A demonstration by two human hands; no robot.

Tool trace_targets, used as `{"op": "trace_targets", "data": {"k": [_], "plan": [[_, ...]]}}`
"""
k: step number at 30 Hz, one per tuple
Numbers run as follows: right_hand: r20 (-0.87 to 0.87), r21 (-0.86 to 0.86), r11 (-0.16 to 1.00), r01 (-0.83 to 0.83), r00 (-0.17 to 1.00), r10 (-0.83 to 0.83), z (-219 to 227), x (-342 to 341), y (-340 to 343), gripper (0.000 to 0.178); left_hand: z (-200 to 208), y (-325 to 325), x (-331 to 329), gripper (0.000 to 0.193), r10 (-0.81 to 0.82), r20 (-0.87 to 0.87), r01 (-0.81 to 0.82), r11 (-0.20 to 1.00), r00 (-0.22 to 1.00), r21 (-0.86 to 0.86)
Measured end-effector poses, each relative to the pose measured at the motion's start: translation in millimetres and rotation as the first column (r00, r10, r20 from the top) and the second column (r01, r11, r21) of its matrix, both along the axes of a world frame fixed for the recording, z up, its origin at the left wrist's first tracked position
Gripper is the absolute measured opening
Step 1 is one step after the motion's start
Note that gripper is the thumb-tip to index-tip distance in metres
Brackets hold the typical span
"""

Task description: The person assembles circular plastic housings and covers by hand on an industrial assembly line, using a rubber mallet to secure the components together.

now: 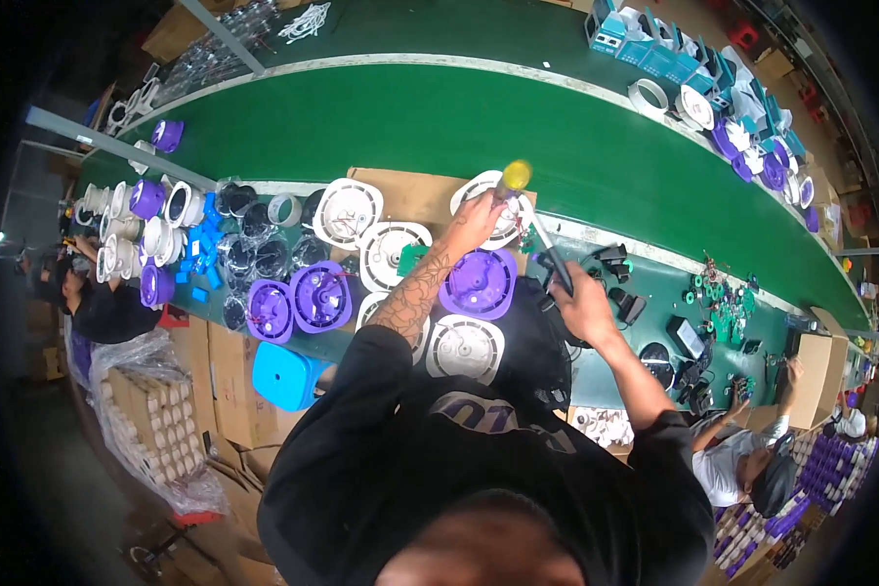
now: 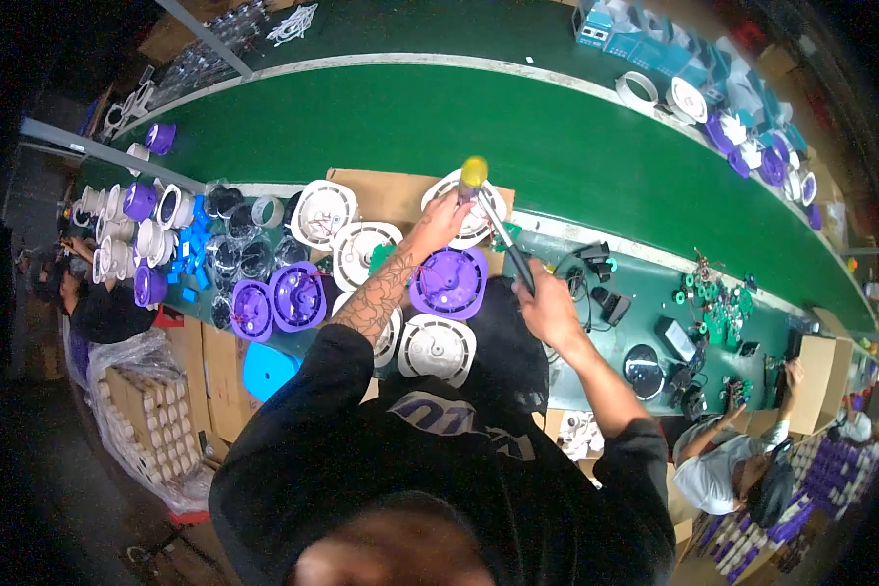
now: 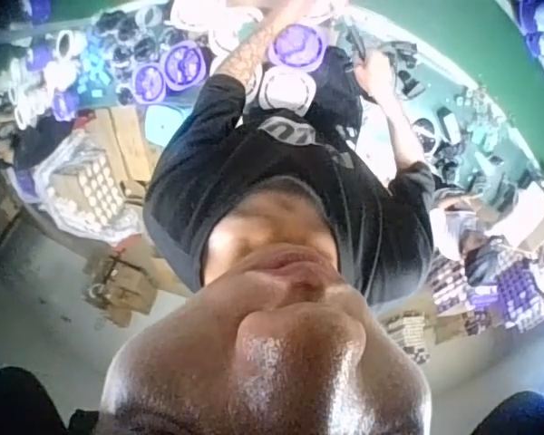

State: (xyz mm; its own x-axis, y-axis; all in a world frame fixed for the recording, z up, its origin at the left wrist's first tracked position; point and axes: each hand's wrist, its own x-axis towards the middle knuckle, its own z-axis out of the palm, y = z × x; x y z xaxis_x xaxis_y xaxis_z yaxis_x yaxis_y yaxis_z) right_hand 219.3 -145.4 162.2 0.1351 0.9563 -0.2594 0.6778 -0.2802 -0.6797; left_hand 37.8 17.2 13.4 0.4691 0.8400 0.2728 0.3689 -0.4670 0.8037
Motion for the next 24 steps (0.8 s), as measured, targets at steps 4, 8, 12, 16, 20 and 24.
{"op": "trace_targets", "data": {"k": [4,8,12,16,20,24], "plan": [[0.017,0.008,0.998,0.055,0.998,-0.056,47.2,0.5,10.6,0.015,-14.4,6.9,-9.3,0.028,0.024,0.004,-0.024,1.000,1.000,-0.001],[-0.007,0.194,0.981,0.023,1.000,-0.022,15.8,-1.7,2.4,0.015,0.5,8.7,0.4,0.028,0.020,-0.012,-0.020,1.000,1.000,-0.008],[0.006,0.080,0.992,-0.102,0.995,0.102,-12.4,-4.4,10.1,0.018,-20.8,10.0,-7.3,0.026,-0.026,-0.023,0.028,0.996,0.999,0.082],[-0.102,0.132,0.989,0.064,0.994,-0.051,18.2,-3.3,-3.6,0.016,-3.0,5.6,7.1,0.030,-0.020,-0.036,0.022,0.998,0.999,0.051],[-0.128,0.122,0.992,-0.017,0.991,0.033,-47.6,1.1,-2.9,0.013,-15.5,7.9,-1.0,0.033,0.049,-0.067,-0.045,0.998,0.997,0.046],[-0.145,0.128,0.984,0.127,0.984,-0.108,-22.3,13.3,-32.4,0.018,-22.6,6.4,-9.0,0.019,0.059,0.074,-0.056,0.998,0.996,-0.035]]}}
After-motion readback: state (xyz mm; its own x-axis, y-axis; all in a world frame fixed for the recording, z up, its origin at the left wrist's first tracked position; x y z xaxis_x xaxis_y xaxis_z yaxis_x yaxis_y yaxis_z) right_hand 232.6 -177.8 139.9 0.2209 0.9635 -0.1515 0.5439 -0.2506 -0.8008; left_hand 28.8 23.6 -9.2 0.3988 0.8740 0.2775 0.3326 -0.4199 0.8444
